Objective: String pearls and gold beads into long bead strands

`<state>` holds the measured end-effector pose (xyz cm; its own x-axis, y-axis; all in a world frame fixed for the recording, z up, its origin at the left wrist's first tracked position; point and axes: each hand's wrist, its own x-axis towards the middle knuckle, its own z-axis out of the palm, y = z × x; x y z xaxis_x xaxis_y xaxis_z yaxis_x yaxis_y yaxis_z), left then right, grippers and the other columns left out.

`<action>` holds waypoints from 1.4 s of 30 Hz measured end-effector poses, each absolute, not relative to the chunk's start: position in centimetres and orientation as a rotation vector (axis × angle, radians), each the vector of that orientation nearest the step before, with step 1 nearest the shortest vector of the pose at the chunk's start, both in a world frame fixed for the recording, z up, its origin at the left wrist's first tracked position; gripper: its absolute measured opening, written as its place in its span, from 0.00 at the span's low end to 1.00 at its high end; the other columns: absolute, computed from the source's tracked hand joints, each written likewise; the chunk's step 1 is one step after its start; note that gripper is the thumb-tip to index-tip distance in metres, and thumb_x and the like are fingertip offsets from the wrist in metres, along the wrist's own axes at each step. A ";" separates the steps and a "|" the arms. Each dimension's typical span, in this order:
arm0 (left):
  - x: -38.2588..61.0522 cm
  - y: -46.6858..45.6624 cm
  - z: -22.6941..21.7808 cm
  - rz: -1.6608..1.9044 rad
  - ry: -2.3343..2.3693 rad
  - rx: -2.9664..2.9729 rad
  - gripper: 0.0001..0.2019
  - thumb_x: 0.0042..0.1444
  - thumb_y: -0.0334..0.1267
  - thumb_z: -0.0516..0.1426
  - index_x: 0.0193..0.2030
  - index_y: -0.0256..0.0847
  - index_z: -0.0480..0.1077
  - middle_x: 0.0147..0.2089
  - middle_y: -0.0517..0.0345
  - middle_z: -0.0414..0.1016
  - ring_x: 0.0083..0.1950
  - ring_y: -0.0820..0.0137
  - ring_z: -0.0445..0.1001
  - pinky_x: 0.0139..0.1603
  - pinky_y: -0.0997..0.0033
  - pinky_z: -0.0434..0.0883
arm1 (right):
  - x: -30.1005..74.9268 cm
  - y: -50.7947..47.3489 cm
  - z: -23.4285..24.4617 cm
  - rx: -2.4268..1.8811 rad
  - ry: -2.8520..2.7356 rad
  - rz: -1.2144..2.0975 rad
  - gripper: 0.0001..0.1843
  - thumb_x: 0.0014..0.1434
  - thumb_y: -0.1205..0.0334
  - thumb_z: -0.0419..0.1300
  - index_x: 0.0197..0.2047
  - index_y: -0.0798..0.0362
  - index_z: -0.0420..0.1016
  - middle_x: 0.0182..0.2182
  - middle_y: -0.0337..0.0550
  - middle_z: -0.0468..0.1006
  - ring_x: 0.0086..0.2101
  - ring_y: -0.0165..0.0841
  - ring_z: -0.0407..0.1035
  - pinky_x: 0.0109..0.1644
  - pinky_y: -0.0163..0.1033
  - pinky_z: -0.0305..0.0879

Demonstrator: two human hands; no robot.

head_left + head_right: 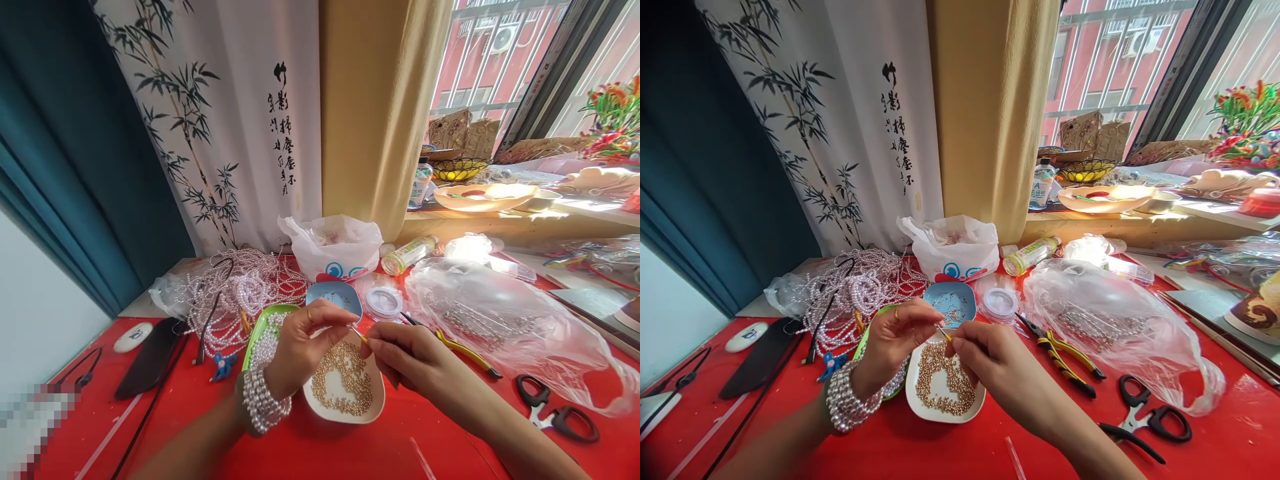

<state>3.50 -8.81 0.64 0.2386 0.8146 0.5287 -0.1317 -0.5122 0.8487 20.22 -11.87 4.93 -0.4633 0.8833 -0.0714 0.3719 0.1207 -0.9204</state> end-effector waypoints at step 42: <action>4.0 -9.7 1.3 1.267 0.908 1.428 0.06 0.42 0.36 0.60 0.28 0.36 0.73 0.26 0.59 0.73 0.22 0.78 0.68 0.23 0.79 0.68 | 20.0 -12.5 4.6 -1.280 -2.210 0.426 0.15 0.60 0.61 0.42 0.28 0.53 0.65 0.20 0.38 0.69 0.21 0.26 0.61 0.25 0.31 0.55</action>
<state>4.01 -9.74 1.33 0.1755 0.9532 0.2463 -0.0735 -0.2368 0.9688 20.05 -12.47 4.57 -0.3990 0.8676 0.2966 0.6950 0.4972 -0.5194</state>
